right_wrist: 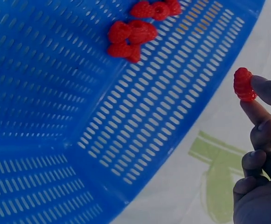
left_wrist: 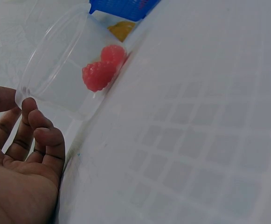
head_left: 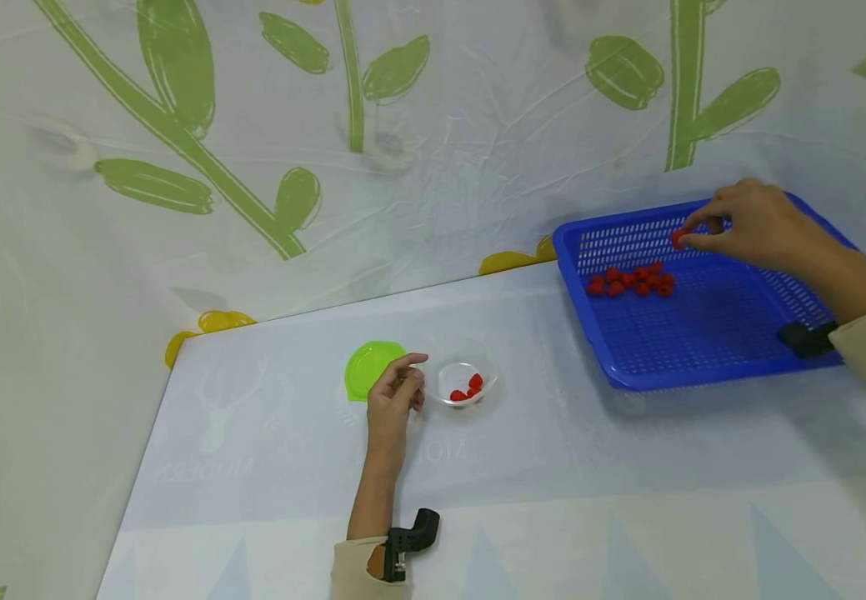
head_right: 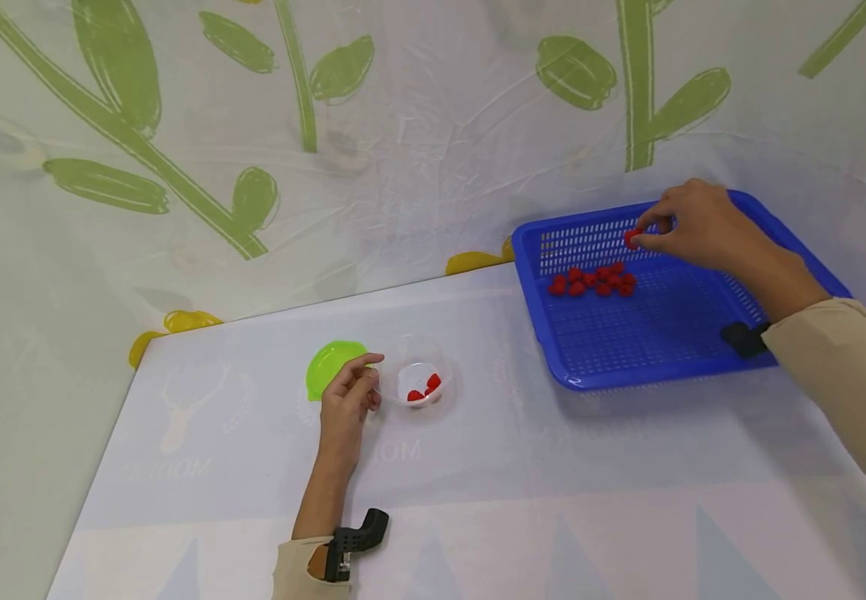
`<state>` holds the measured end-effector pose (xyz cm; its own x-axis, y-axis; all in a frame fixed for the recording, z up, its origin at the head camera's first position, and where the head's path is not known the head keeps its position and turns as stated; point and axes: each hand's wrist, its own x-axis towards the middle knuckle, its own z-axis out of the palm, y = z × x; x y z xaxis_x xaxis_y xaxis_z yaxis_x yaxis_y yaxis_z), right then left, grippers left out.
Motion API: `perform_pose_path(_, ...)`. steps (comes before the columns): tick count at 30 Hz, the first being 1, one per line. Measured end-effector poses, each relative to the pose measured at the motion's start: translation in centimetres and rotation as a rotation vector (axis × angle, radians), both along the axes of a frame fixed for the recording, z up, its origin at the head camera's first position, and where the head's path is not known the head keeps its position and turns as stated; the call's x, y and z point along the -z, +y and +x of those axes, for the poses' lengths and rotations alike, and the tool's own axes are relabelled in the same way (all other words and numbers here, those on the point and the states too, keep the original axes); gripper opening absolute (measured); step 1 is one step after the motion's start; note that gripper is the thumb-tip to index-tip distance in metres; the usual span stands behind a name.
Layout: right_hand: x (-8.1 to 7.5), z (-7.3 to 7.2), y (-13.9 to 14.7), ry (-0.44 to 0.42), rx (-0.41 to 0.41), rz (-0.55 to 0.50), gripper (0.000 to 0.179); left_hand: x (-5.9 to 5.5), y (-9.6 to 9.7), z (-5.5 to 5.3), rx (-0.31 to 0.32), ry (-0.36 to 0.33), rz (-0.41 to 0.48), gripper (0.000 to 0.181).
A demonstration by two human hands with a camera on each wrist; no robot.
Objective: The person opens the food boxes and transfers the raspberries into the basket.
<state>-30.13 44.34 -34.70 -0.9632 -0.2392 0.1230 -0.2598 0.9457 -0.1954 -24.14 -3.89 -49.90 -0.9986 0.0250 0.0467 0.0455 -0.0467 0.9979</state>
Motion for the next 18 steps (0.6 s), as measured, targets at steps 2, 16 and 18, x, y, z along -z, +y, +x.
perform_pose_path(2, 0.3, -0.4, 0.2, -0.013, -0.002, -0.007, 0.021, 0.0, 0.0, 0.0, 0.001, -0.002, 0.002, 0.023)
perform_pose_path(16, 3.0, -2.5, 0.4, -0.116, 0.006, 0.022, 0.023, 0.0, -0.2, -0.1, 0.004, -0.011, -0.004, 0.023)
perform_pose_path(18, 3.3, -2.7, 0.3, -0.126, 0.009, 0.026, 0.025, 0.0, -0.2, 0.0, 0.002, -0.014, -0.01, 0.023)
